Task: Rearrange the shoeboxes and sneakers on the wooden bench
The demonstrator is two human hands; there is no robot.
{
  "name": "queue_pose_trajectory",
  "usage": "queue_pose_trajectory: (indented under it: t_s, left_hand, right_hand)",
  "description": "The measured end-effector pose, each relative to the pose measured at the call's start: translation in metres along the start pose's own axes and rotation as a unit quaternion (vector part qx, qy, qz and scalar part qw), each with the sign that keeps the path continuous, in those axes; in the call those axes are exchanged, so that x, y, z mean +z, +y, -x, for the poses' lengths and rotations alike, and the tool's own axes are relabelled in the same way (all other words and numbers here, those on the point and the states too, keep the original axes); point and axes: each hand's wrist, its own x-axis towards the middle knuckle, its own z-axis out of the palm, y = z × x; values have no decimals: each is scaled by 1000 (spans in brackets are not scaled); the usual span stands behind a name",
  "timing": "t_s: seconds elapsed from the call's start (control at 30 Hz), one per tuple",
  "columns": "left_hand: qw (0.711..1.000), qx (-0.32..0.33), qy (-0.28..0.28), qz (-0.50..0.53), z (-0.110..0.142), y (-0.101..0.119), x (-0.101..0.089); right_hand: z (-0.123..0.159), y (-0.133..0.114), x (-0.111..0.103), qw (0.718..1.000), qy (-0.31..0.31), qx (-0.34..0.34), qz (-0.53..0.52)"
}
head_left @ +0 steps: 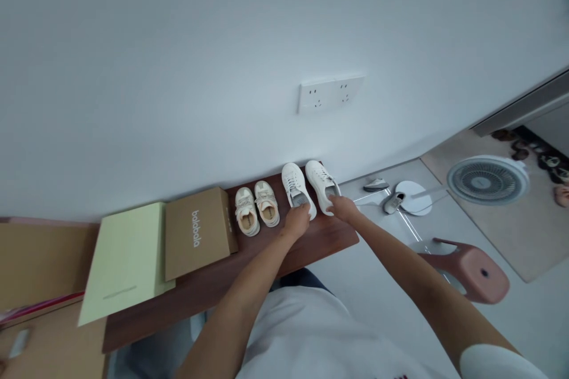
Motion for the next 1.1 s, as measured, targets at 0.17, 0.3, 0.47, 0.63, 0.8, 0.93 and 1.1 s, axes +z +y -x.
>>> queue_pose_trajectory:
  t_s: [0.17,0.3,0.47,0.63,0.8,0.93,1.1]
  left_hand:
    - [1000,-6,-14,-14,5,1,0]
    - [999,-15,-29,-20,7,1,1]
    - [999,-26,-39,-23,7,0,3]
    - [999,-33,-40,-18,3,0,5]
    - [998,-42,-36,-3,-4,2,6]
    - [998,-47,-32,8,-6,3,8]
    - [999,-45,-29,12,-5,6,12]
  right_hand:
    - [5,-13,5,999,-9,5,37]
    - [6,-20,14,999,-12,1,49]
    - [4,-25,25,998,-16,-1,55]
    - [-1,-27,30,998,-18,-6,60]
    - [-6,-27,33,998,-20,-6,63]
    - [-8,-26,36,998,-19,-2,62]
    - [-5,-28,36,998,-12,8,59]
